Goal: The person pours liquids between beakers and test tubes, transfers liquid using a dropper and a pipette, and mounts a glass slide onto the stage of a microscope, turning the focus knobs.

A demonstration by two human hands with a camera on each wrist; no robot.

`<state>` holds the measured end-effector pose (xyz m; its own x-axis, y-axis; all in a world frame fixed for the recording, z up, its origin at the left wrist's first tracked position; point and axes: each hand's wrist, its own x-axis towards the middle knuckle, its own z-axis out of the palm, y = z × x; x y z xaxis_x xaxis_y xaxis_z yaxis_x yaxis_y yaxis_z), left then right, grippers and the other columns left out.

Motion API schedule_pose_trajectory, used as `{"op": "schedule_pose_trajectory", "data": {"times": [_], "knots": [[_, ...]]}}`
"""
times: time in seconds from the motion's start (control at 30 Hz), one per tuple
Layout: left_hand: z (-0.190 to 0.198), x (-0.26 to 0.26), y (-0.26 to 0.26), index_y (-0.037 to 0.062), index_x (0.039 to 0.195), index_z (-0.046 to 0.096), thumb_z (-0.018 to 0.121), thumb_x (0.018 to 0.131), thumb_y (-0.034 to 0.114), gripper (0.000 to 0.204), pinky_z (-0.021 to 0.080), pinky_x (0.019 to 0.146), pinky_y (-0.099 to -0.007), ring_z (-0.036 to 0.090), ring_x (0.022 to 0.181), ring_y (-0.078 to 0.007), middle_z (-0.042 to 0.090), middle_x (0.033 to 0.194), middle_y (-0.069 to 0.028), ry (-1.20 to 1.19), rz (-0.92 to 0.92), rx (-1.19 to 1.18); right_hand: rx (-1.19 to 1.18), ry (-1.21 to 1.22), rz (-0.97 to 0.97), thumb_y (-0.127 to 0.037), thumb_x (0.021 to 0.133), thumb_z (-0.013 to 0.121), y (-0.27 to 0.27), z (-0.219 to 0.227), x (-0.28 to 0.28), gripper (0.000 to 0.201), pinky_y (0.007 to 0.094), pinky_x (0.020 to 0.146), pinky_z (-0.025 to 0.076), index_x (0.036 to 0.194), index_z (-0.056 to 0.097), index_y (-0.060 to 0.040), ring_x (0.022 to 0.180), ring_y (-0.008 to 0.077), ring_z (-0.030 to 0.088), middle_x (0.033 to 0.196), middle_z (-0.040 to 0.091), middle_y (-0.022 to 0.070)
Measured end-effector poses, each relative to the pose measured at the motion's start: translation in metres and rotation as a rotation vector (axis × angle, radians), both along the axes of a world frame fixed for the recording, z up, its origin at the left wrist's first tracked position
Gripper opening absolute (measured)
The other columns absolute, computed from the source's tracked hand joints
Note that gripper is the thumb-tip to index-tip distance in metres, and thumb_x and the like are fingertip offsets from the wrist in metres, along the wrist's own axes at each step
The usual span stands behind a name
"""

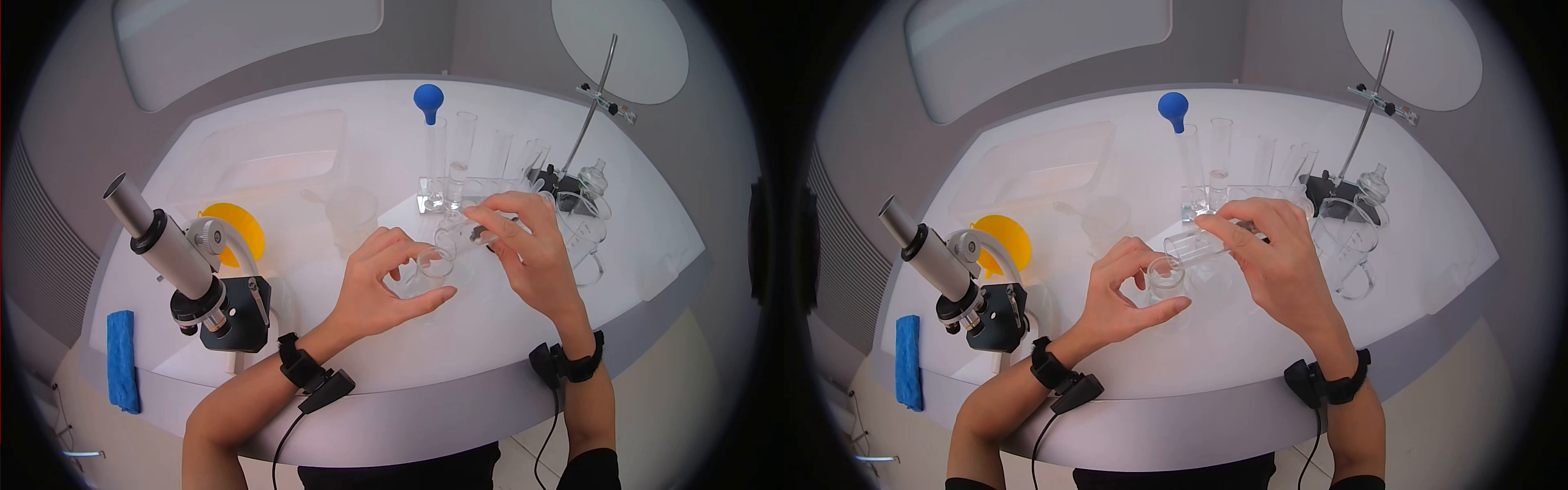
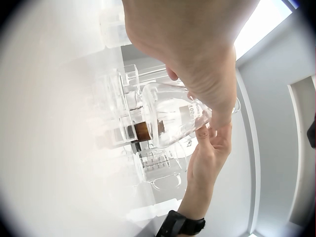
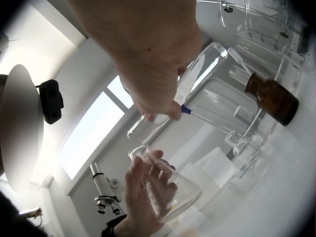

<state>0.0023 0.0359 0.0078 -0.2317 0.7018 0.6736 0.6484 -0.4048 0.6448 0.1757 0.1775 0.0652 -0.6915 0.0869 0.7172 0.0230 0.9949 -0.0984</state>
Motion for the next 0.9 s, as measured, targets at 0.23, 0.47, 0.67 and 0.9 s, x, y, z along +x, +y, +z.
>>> {"op": "schedule_pose_trajectory", "data": {"times": [0.23,0.47,0.67,0.9], "knots": [[0.0005,0.0000,-0.0012,0.0126,0.094,0.070,0.085,0.067,0.023,0.032,0.039,0.055,-0.0261,0.049,0.072,-0.0128,0.056,0.077,0.0023,0.008,0.017,-0.003,0.033,0.023,-0.015,0.006,0.075,0.067,-0.0005,-0.0010,-0.0015,0.042,0.0369,0.089,0.039,0.112,0.068,-0.0129,0.098,0.0215,0.057,0.105,0.061,0.0030],[0.0005,-0.0009,-0.0011,0.0126,0.093,0.069,0.085,0.068,0.024,0.032,0.039,0.055,-0.0262,0.049,0.072,-0.0129,0.056,0.078,0.0024,0.011,0.012,-0.010,0.036,0.015,-0.016,0.008,0.075,0.067,-0.0005,-0.0007,-0.0010,0.043,0.0371,0.089,0.040,0.113,0.068,-0.0131,0.099,0.0216,0.057,0.105,0.062,0.0029],[0.0003,-0.0012,-0.0019,0.0124,0.093,0.069,0.085,0.068,0.025,0.032,0.038,0.056,-0.0268,0.048,0.073,-0.0132,0.057,0.078,0.0023,0.003,0.014,-0.012,0.033,0.015,-0.022,0.009,0.074,0.066,-0.0012,-0.0008,-0.0007,0.046,0.0371,0.090,0.040,0.113,0.069,-0.0146,0.101,0.0215,0.056,0.106,0.062,0.0019],[0.0002,-0.0010,-0.0034,0.0120,0.093,0.069,0.086,0.068,0.025,0.032,0.038,0.056,-0.0268,0.048,0.073,-0.0136,0.056,0.078,0.0023,-0.008,0.016,-0.016,0.050,0.019,-0.027,0.010,0.073,0.067,-0.0021,-0.0012,-0.0013,0.047,0.0370,0.089,0.040,0.113,0.069,-0.0150,0.101,0.0216,0.055,0.104,0.062,0.0014]]}}
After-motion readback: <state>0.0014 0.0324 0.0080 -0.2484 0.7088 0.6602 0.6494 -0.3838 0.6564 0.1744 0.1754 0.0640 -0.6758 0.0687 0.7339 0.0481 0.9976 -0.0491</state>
